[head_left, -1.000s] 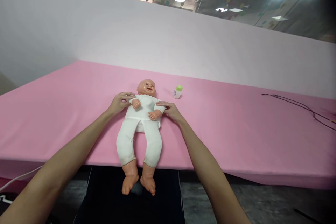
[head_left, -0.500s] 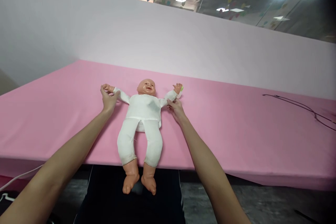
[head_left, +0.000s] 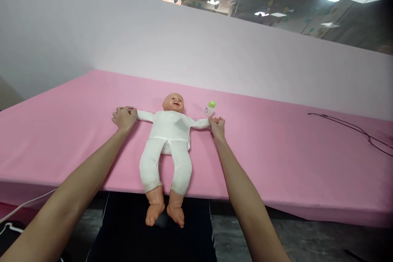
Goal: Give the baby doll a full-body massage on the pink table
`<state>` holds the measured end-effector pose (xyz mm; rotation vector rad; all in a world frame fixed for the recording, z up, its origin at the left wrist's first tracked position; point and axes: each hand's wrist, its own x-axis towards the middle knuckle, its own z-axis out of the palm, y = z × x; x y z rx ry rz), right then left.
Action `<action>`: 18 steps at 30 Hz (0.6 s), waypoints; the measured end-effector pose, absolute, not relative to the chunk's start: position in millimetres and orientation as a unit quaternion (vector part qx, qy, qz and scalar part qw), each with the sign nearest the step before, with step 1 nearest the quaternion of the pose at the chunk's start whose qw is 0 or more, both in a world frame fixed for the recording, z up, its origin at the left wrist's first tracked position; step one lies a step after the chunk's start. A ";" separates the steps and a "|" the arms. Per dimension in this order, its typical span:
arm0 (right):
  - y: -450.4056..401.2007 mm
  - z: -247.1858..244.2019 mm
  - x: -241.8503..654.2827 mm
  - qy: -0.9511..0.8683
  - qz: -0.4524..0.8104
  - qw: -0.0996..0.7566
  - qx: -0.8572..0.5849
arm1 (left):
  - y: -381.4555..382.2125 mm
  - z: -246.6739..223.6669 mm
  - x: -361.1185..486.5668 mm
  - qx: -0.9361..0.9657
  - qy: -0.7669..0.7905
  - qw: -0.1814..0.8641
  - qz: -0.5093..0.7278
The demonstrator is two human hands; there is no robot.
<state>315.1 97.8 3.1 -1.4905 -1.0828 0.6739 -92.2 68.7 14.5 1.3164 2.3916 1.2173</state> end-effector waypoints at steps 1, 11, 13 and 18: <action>96.9 2.9 316.0 -0.475 0.262 0.532 -0.650 | 68.6 14.6 -92.2 0.448 0.802 0.073 0.389; 77.2 16.7 308.2 -0.554 0.087 0.435 -0.705 | 60.8 11.5 -73.5 0.496 0.722 -0.033 0.482; 75.2 18.0 304.3 -0.569 0.060 0.495 -0.654 | 56.4 17.1 -65.9 0.525 0.653 -0.065 0.542; 72.8 24.0 291.1 -0.609 0.074 0.538 -0.579 | 46.5 42.1 -32.6 0.635 0.491 -0.038 0.595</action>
